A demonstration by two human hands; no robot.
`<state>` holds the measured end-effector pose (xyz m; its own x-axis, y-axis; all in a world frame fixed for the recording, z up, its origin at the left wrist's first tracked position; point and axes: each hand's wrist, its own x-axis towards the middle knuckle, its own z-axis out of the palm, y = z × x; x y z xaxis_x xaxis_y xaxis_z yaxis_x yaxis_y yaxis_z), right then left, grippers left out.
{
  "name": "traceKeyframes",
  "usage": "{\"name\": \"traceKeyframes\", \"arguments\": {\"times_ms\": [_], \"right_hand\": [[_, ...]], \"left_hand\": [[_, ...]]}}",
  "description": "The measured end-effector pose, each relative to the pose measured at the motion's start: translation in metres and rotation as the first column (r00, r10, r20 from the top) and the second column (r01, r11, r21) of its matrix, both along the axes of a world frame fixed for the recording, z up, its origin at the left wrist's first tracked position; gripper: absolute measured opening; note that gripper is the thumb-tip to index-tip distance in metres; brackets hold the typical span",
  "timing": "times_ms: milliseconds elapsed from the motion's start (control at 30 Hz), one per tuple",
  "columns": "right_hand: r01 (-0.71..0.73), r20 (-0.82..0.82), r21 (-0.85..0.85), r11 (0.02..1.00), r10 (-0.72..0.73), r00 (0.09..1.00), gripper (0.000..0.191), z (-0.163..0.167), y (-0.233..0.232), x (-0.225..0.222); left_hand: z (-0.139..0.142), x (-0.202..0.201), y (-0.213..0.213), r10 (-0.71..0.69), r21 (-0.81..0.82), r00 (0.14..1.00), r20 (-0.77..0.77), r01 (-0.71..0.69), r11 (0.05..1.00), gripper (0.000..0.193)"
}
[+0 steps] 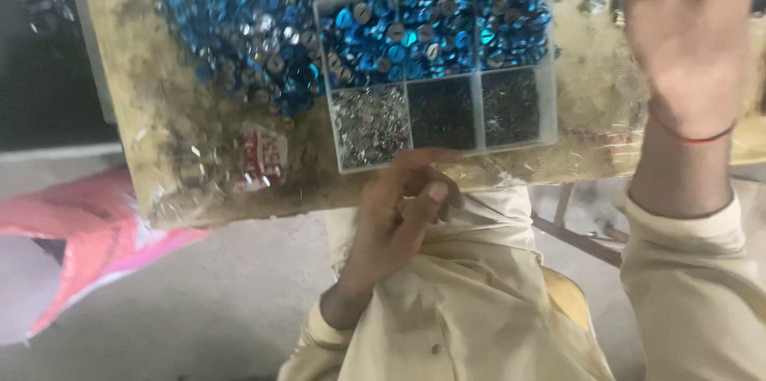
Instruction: The person repeatedly assembles small blue snap fasteners by hand. They pick a blue cap, place a metal pin into it, and use a hammer to press the pin into the cap. The assembled fasteners are placed on the table. The process is repeated multiple times.
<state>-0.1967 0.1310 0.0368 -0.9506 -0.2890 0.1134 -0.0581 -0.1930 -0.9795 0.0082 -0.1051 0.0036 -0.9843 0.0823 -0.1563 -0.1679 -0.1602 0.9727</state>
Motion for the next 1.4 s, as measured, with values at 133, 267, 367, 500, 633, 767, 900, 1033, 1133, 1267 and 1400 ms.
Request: {"name": "traceKeyframes", "arguments": {"times_ms": [133,267,367,500,633,767,900,1033,1133,1267,1400], "right_hand": [[-0.001,-0.390,0.628,0.778,0.316,0.865,0.025,-0.015,0.030,0.019],[0.223,-0.347,0.547,0.807,-0.025,0.938,0.021,-0.027,0.105,0.012],[0.346,-0.338,0.579,0.739,-0.168,0.926,0.018,-0.046,0.154,0.009],[0.388,-0.480,0.727,0.566,0.015,0.877,0.015,-0.079,0.178,0.012],[0.575,-0.654,0.721,0.386,0.109,0.748,0.015,-0.091,0.173,-0.003],[0.672,-0.718,0.695,0.256,0.292,0.632,0.018,-0.091,0.157,-0.027],[0.569,-0.669,0.739,0.362,0.293,0.683,0.018,-0.088,0.153,-0.043],[0.251,-0.327,0.382,0.889,-0.124,0.937,0.008,-0.079,0.150,-0.035],[0.178,0.133,-0.093,0.980,-0.165,0.977,0.004,-0.066,0.130,-0.008],[0.031,0.207,-0.182,0.983,0.007,0.978,0.016,-0.055,0.068,0.045],[0.030,0.084,0.088,0.996,-0.037,0.996,0.034,-0.042,0.013,0.105]], "left_hand": [[-0.004,-0.011,0.005,-0.024,-0.008,0.992,-0.124,0.023,1.000,0.031],[-0.025,-0.028,0.012,0.034,-0.041,0.965,-0.260,-0.046,0.998,0.030],[-0.041,-0.038,0.016,0.108,-0.050,0.960,-0.257,-0.125,0.991,0.031],[-0.053,-0.041,0.018,0.096,-0.061,0.936,-0.339,-0.124,0.990,0.029],[-0.058,-0.042,0.016,0.070,-0.043,0.954,-0.292,-0.086,0.995,0.028],[-0.059,-0.041,0.015,0.067,-0.046,0.965,-0.253,-0.081,0.996,0.026],[-0.060,-0.040,0.015,0.068,-0.057,0.966,-0.249,-0.084,0.995,0.023],[-0.057,-0.041,0.015,0.066,-0.012,0.964,-0.258,-0.071,0.997,0.018],[-0.048,-0.045,0.017,0.052,-0.030,0.973,-0.224,-0.060,0.998,0.020],[-0.022,-0.045,0.023,0.023,-0.113,0.982,-0.189,-0.045,0.993,0.029],[0.002,-0.040,0.041,0.046,-0.167,0.956,-0.290,-0.097,0.981,0.051]]}}
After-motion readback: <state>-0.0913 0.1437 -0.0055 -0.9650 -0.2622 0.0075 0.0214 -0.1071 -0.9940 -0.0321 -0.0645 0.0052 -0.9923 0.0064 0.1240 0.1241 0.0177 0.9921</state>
